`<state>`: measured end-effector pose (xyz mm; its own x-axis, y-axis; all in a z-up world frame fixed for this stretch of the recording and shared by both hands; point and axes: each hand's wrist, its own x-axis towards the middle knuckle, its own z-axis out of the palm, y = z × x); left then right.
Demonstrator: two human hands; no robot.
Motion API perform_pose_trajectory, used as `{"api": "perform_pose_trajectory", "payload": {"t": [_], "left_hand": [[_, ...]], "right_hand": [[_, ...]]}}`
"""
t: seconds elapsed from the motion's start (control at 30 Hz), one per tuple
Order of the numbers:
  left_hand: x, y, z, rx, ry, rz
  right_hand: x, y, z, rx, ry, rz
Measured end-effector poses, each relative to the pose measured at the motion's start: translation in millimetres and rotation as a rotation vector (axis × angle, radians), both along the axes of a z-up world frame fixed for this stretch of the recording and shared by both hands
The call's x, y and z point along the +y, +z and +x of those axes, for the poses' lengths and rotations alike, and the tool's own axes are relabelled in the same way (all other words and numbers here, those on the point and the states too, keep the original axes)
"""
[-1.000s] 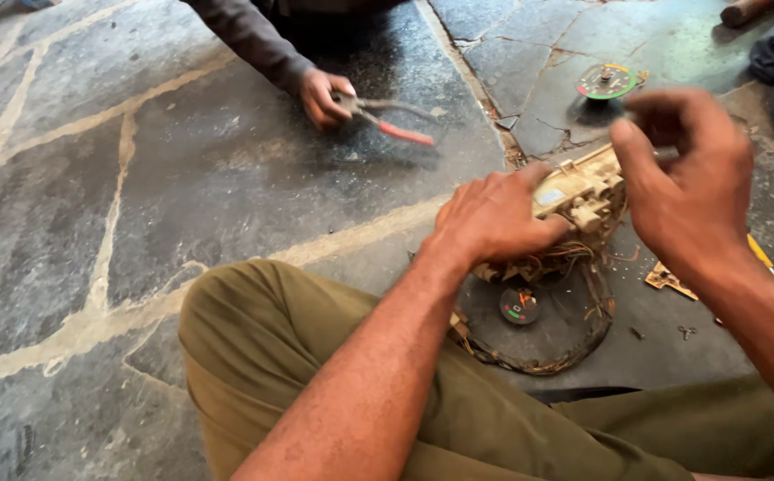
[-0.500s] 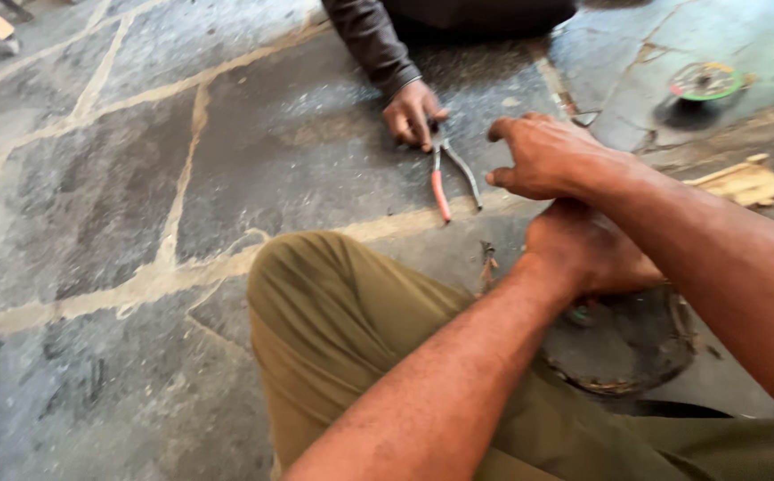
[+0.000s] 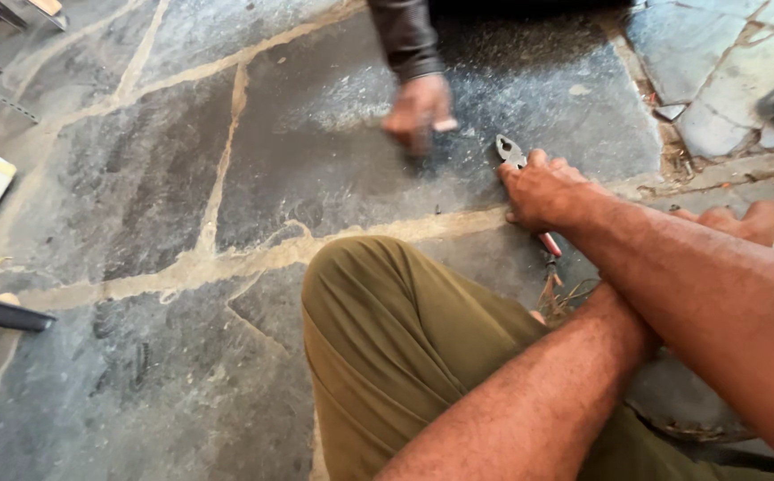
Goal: The person sits on the floor and uses a screwdriver to remove screws from a beige plastic housing containing a circuit board and wiring. They then use pliers to adjust or remove a small component from the assembly.
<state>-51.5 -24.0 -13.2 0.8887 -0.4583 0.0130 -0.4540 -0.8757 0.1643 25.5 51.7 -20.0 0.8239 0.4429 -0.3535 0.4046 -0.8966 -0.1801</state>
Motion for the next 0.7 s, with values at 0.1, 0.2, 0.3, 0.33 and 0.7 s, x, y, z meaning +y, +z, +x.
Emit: {"api": "perform_pose_trajectory", "payload": {"t": [0.1, 0.2, 0.3, 0.33, 0.7], "left_hand": [[-4, 10, 3, 0.016, -0.025, -0.016], [-6, 19, 0, 0.051, -0.052, -0.024], [3, 27, -7, 0.093, -0.034, -0.037], [7, 31, -10, 0.105, -0.025, -0.043], [16, 42, -20, 0.212, 0.025, -0.161]], "right_hand": [[-7, 4, 5, -0.060, -0.044, 0.095], [-15, 14, 4, -0.002, -0.172, 0.200], [-18, 27, 5, 0.214, -0.424, 0.338], [-19, 31, 7, 0.307, -0.524, 0.390], [-225, 49, -38, 0.776, -0.511, 1.884]]}}
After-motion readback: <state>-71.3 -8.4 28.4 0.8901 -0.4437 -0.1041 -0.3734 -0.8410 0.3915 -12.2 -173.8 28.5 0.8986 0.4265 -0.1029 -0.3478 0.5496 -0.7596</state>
